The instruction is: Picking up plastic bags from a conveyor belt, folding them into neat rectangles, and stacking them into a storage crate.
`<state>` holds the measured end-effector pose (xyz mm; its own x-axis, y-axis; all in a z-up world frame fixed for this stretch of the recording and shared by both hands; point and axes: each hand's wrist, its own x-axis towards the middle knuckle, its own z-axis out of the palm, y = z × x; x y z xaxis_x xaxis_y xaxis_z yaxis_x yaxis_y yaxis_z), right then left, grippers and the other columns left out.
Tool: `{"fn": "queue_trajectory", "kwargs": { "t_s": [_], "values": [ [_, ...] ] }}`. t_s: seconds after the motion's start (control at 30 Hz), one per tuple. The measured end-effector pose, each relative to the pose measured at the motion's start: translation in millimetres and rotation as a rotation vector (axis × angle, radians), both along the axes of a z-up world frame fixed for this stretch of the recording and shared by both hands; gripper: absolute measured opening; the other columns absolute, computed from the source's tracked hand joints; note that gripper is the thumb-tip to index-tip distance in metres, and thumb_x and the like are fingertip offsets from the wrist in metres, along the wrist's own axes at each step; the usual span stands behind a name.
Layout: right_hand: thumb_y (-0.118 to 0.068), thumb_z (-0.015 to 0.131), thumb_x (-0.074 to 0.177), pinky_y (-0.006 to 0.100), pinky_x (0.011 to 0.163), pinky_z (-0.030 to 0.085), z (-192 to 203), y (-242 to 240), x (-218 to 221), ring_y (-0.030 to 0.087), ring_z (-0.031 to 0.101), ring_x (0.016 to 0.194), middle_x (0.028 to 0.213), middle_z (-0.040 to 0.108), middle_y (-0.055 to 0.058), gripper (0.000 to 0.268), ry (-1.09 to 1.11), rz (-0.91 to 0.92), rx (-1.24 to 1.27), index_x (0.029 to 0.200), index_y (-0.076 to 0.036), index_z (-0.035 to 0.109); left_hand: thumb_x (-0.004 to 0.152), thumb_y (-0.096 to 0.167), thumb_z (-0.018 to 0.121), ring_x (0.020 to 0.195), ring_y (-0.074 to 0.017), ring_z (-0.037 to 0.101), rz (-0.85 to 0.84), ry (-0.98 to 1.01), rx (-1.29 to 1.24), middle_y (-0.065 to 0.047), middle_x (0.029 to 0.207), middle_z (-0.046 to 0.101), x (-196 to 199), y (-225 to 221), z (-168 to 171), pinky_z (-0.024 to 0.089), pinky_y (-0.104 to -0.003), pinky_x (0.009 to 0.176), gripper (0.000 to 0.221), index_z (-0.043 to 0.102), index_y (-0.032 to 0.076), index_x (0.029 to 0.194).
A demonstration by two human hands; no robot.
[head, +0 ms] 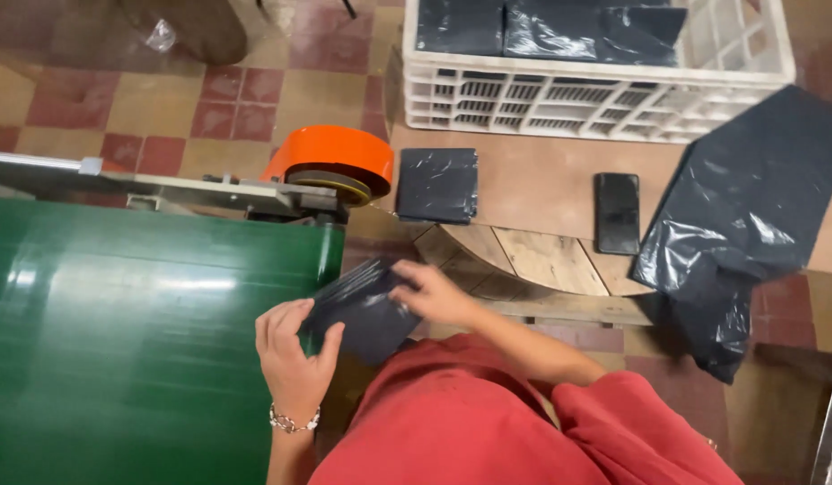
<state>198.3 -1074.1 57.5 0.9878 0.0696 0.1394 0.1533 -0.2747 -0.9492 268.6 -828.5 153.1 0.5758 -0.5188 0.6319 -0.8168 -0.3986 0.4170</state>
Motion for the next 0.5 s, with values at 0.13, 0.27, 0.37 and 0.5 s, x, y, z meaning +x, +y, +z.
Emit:
{"fn": "queue_trajectory", "kwargs": {
  "t_s": [0.13,0.27,0.37,0.5],
  "values": [
    [-0.032,0.064,0.09,0.037,0.104,0.04,-54,-110,-19,0.022,0.053,0.12,0.131,0.056,0.012,0.053,0.446,-0.676,0.069,0.134,-0.006,0.053,0.093,0.021,0.068,0.103,-0.0307,0.06,-0.077,0.141,-0.064,-0.014,0.112,0.063,-7,-7,-3,0.05,-0.04,0.09,0.036,0.054,0.001,0.119],
    [-0.021,0.068,0.091,0.029,0.084,0.053,-100,-227,-44,0.014,0.064,0.093,0.108,0.069,0.005,0.034,0.184,-0.986,0.273,0.122,-0.007,0.063,0.091,0.019,0.065,0.1,-0.0231,0.061,-0.075,0.392,0.049,-0.008,0.106,0.065,-20,11,-26,0.053,-0.033,0.081,0.028,0.061,0.006,0.115],
    [-0.017,0.068,0.09,0.03,0.09,0.053,-129,-282,-46,0.015,0.064,0.098,0.112,0.069,0.007,0.033,0.16,-1.001,0.256,0.121,-0.005,0.063,0.089,0.019,0.065,0.097,-0.0212,0.065,-0.025,0.528,0.01,-0.007,0.103,0.067,-34,23,-34,0.054,-0.033,0.082,0.025,0.063,0.008,0.111],
    [-0.042,0.059,0.095,0.054,0.087,0.049,-155,-295,-60,0.046,0.064,0.105,0.116,0.067,0.024,0.053,0.656,-0.953,-0.426,0.133,-0.006,0.058,0.088,0.024,0.064,0.088,-0.0214,0.065,0.075,0.502,-0.025,-0.004,0.096,0.069,-51,34,-47,0.05,-0.033,0.083,0.02,0.066,0.01,0.103]
  ]
}}
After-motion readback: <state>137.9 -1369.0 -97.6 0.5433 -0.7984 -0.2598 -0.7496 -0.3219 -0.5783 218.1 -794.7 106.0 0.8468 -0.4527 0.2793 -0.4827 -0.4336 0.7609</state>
